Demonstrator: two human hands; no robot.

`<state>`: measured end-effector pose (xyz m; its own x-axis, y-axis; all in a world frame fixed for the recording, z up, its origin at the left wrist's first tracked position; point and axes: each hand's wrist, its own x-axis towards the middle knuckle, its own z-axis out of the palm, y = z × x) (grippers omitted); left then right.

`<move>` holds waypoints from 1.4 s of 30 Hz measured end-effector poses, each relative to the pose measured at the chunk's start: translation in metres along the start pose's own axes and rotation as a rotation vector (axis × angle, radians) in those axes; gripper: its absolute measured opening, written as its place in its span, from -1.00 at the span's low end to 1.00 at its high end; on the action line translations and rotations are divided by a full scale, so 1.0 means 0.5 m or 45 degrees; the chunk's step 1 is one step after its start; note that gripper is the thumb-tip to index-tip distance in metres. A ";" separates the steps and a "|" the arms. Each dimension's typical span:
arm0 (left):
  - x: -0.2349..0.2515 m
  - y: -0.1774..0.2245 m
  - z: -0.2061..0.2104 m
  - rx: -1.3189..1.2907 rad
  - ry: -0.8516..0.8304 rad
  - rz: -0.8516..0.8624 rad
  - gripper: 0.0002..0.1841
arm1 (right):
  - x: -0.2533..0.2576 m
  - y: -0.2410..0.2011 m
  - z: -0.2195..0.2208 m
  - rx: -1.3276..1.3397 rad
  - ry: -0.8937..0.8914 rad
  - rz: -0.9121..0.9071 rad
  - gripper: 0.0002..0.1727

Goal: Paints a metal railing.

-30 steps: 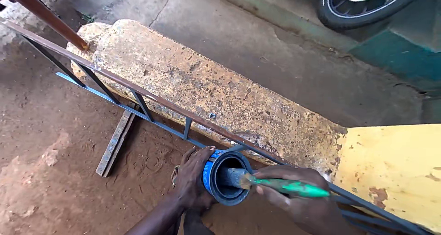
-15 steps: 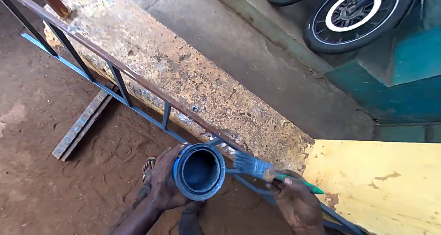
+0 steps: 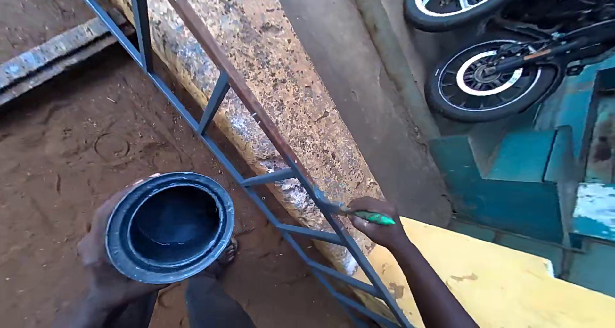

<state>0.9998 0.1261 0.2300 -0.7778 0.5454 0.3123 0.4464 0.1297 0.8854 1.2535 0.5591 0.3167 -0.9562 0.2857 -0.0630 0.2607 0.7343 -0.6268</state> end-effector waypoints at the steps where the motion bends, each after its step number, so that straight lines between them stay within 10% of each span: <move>1: -0.003 -0.007 -0.006 0.026 0.008 -0.006 0.20 | 0.001 0.000 -0.012 0.016 -0.027 0.021 -0.87; 6: -0.023 -0.021 -0.037 0.114 0.031 -0.061 0.22 | 0.070 -0.021 0.003 -0.010 0.073 -0.022 -0.83; 13: 0.037 0.064 -0.053 0.204 -0.078 0.033 -0.26 | -0.036 -0.010 -0.080 -0.276 -0.522 0.294 -0.80; 20: 0.028 0.066 -0.055 0.232 -0.135 0.156 -0.38 | 0.199 -0.059 0.060 -0.014 0.147 -0.042 -0.83; 28: 0.066 0.119 -0.037 0.124 -0.123 -0.065 -0.65 | -0.231 0.039 -0.084 -0.201 -0.137 0.263 -0.77; 32: 0.087 0.163 -0.001 0.129 -0.006 -0.229 -0.30 | -0.211 0.027 -0.090 -0.164 -0.023 0.209 -0.81; 38: 0.070 0.147 0.009 0.153 0.074 -0.231 -0.18 | -0.336 0.054 -0.150 -0.293 -0.520 0.542 -0.80; 42: 0.069 0.146 0.005 0.308 0.055 -0.223 -0.14 | -0.156 0.025 -0.071 -0.236 -0.251 0.244 -0.79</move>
<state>1.0067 0.1563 0.3043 -0.8679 0.4626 0.1808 0.3922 0.4148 0.8210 1.3359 0.5678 0.3415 -0.8899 0.3181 -0.3268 0.4409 0.7835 -0.4378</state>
